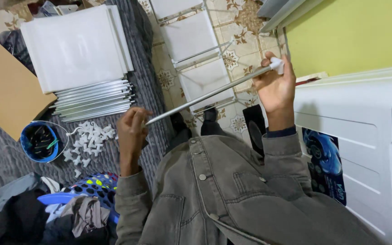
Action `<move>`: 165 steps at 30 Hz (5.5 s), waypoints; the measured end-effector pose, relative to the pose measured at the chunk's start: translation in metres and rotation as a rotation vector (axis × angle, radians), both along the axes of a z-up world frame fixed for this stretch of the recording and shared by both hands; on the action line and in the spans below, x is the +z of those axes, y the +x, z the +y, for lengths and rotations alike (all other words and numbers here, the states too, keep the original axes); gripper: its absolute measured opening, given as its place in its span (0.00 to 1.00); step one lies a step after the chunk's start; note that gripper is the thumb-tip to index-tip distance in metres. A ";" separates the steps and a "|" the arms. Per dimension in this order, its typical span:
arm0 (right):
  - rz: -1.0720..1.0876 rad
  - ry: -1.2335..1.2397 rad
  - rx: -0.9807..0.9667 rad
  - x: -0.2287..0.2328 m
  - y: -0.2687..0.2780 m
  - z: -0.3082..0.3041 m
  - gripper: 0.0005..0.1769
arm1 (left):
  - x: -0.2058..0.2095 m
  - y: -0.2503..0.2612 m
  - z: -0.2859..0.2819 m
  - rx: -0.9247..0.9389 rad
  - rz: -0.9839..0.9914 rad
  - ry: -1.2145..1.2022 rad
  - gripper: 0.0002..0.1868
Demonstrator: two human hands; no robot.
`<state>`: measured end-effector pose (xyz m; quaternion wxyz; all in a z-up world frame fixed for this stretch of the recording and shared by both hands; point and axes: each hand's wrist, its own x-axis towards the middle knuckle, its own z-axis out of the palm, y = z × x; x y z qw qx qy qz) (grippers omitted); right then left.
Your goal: The person attaches plastic connectors onto metal rods, connects the assembled rods into the frame, and places a fabric sheet over the shelf frame by hand.
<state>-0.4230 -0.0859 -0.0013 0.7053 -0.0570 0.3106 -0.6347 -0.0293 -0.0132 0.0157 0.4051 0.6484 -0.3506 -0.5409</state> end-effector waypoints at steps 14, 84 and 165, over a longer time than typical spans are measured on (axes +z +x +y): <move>-0.620 0.093 -0.150 -0.034 -0.061 -0.018 0.18 | 0.030 -0.064 0.014 -0.191 -0.414 -0.533 0.17; 1.689 -0.313 -0.064 0.009 0.019 0.004 0.12 | -0.027 0.025 -0.021 0.015 -0.081 -0.200 0.28; 0.311 0.245 0.085 -0.157 -0.010 0.025 0.13 | -0.176 -0.030 0.034 0.229 0.502 -0.021 0.10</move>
